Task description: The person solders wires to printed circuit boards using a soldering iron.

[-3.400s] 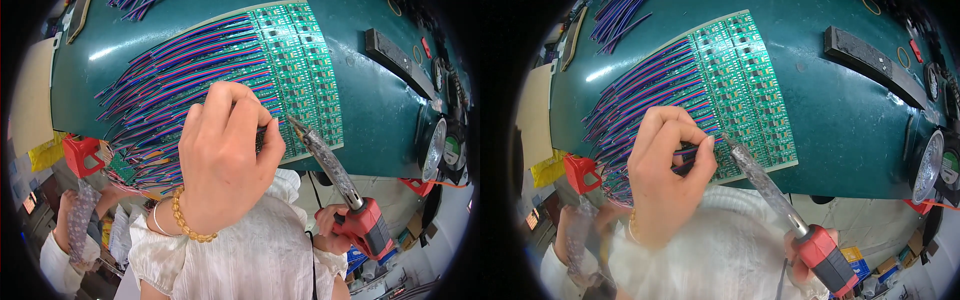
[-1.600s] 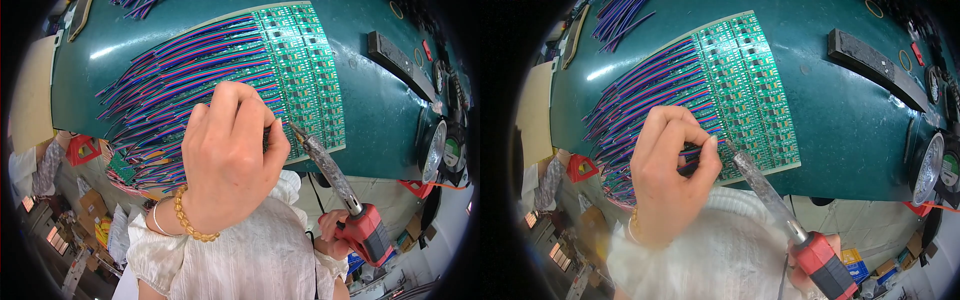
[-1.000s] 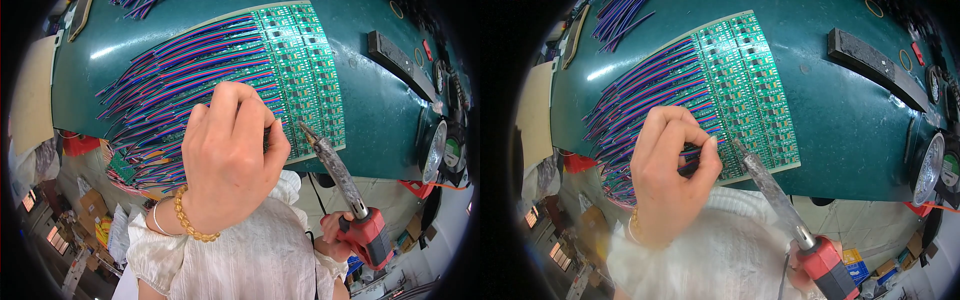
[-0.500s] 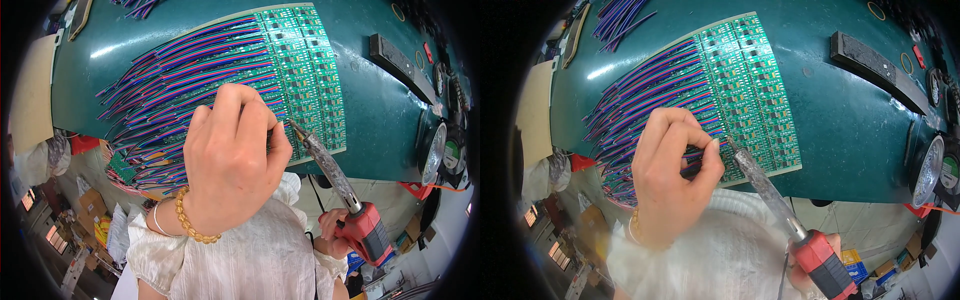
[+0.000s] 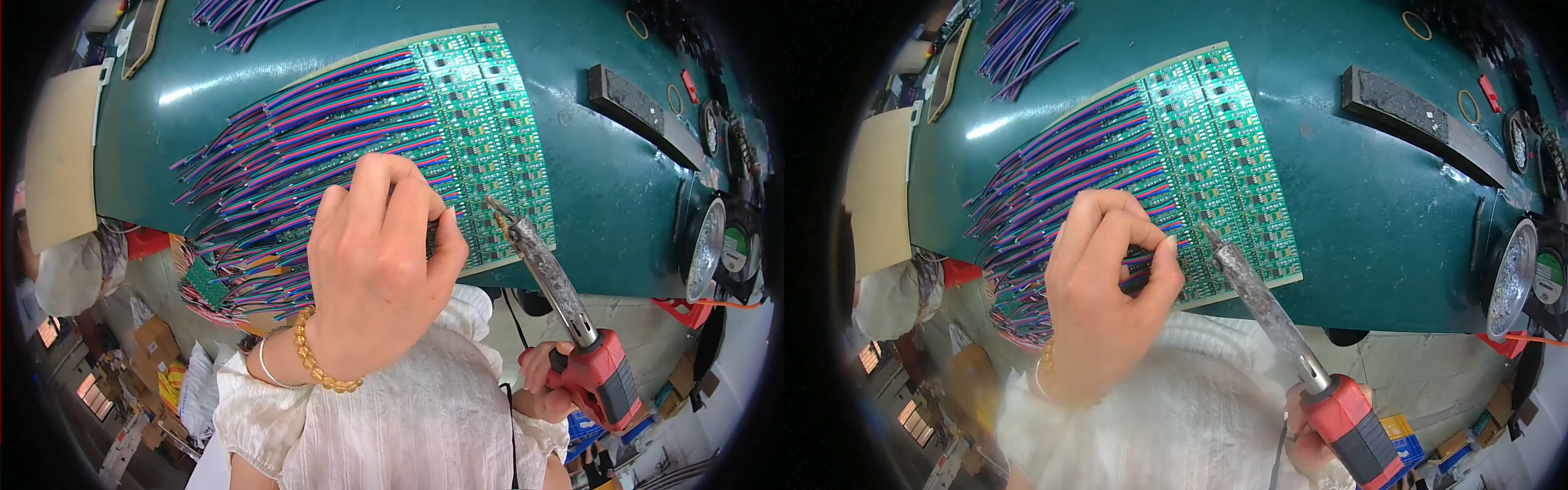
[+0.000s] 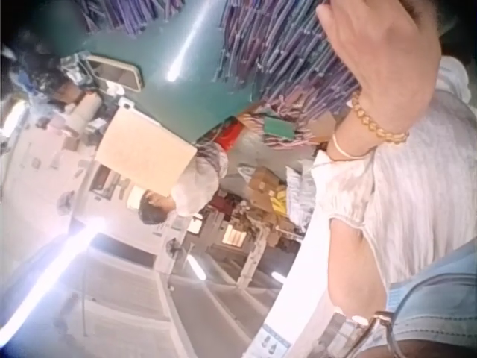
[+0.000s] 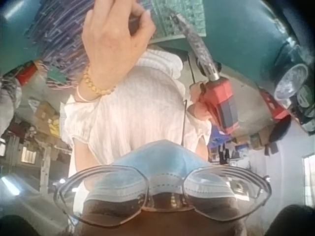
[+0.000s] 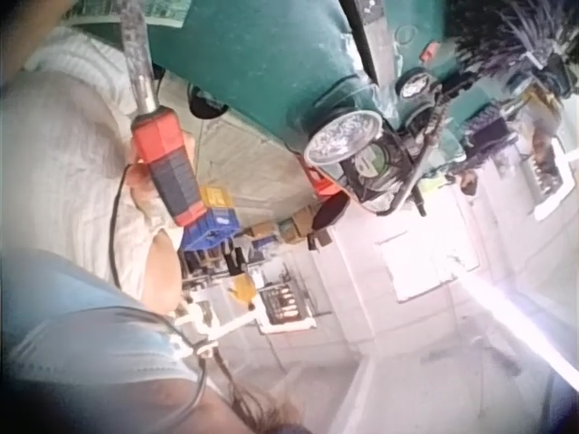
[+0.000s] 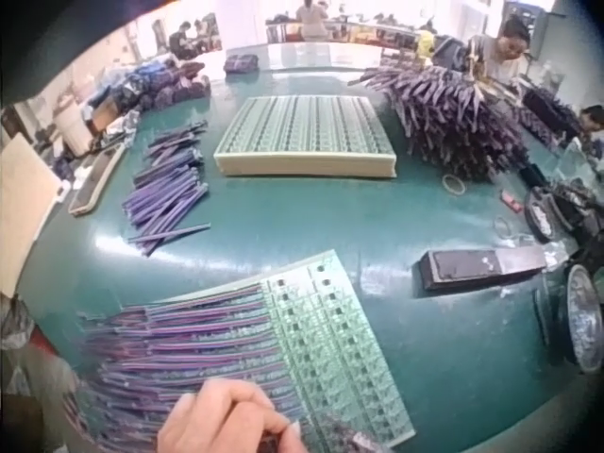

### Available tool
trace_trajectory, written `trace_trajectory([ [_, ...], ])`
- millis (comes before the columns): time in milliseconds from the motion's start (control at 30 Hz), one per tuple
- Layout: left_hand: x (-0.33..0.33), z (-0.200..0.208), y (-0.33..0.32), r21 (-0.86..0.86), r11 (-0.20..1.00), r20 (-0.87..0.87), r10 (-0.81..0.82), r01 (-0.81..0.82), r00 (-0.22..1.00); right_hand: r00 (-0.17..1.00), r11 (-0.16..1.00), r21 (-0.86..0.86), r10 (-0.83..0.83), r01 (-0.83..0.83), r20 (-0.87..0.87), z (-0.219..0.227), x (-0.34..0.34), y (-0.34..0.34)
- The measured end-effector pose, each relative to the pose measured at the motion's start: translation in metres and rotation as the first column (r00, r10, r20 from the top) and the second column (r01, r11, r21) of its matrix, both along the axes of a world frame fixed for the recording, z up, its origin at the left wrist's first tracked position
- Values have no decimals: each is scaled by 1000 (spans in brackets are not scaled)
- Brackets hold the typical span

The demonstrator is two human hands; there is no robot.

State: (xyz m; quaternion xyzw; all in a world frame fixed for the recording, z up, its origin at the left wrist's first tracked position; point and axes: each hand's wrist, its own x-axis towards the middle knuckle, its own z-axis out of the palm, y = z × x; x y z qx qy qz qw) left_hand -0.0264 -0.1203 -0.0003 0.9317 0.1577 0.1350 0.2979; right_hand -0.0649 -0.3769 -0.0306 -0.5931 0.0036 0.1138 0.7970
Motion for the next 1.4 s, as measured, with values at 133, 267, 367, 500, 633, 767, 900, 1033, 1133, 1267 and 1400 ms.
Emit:
trace_trajectory([
  [133,-7,-7,2,32,999,49,-5,3,999,952,966,-41,259,-256,163,-15,15,-14],
  [267,-5,-1,4,-42,999,-20,-17,16,1000,982,981,-72,184,-181,38,-3,12,1],
  [367,-6,6,6,-105,994,-36,-11,8,999,959,958,-141,263,-248,103,-12,13,-11],
  [500,-7,11,14,76,997,-42,-25,29,999,949,955,-101,290,-278,128,-25,10,-24],
  [633,-1,7,23,274,961,49,-42,27,998,956,960,-103,271,-260,110,-15,14,-10],
  [767,-1,5,26,288,955,42,-86,70,995,936,945,-107,321,-308,142,-13,22,-4],
  [900,4,6,23,209,977,4,-49,47,999,905,907,-196,403,-374,139,-20,24,-16],
  [1033,9,1,23,166,985,-3,-55,55,998,846,831,-282,523,-480,102,-21,27,-24],
  [1133,9,-3,25,114,991,25,-72,68,997,807,750,-368,590,-549,-3,-5,39,-23],
  [1267,10,-5,23,140,989,29,-63,58,998,821,750,-356,563,-557,-99,-3,38,-20],
  [1400,10,-8,21,160,986,57,-51,41,997,794,708,-388,597,-590,-117,2,41,-19],
])
